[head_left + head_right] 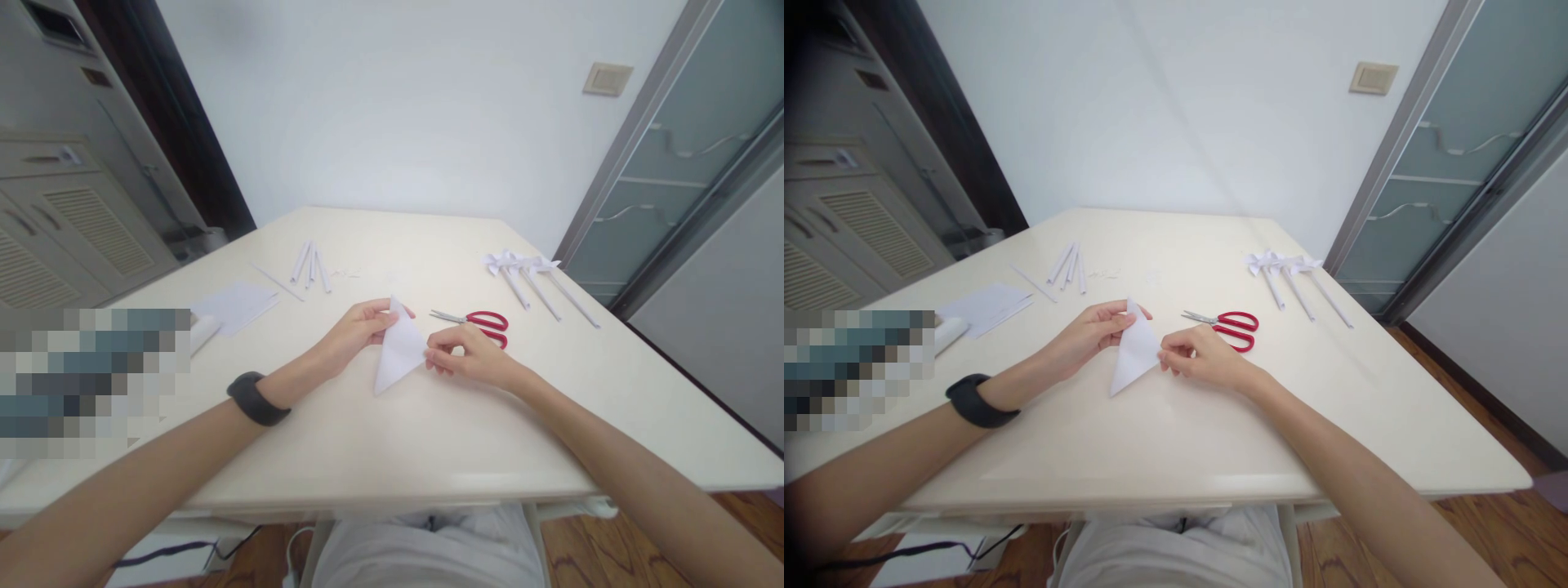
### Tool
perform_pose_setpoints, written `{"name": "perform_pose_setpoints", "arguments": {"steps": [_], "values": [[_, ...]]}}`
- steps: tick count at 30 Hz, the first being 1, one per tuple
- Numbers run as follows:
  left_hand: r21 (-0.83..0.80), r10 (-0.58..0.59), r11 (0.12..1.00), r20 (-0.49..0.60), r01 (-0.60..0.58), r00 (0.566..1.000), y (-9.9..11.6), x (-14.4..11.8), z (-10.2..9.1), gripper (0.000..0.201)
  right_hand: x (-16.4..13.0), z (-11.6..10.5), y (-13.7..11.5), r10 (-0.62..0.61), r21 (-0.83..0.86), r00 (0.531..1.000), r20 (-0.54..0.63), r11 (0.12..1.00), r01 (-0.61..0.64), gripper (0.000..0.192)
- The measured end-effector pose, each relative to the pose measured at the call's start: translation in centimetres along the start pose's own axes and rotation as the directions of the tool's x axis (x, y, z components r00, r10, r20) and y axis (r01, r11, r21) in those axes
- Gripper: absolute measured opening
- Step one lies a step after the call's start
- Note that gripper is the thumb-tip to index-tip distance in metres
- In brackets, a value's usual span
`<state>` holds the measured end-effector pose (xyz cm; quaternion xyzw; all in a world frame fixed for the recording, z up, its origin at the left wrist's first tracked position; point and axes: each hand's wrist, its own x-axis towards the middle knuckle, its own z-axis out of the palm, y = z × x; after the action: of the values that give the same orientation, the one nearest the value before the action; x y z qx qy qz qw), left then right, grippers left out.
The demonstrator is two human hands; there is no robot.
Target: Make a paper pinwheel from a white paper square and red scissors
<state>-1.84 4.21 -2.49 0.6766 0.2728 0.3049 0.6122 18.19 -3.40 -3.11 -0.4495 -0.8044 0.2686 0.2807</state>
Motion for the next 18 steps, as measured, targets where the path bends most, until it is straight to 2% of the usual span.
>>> {"name": "perform_pose_setpoints", "arguments": {"steps": [7,18], "values": [[-0.003,0.043,0.999,-0.089,-0.044,0.995,0.07,0.13,-0.35,0.019,0.08,0.05,0.16,0.010,-0.017,1.000,0.010,1.000,-0.010,0.026],[-0.011,0.080,0.997,-0.141,-0.082,0.987,-0.05,0.24,-0.46,0.025,0.13,0.02,0.38,0.001,-0.015,1.000,0.027,1.000,-0.001,0.025]]}}
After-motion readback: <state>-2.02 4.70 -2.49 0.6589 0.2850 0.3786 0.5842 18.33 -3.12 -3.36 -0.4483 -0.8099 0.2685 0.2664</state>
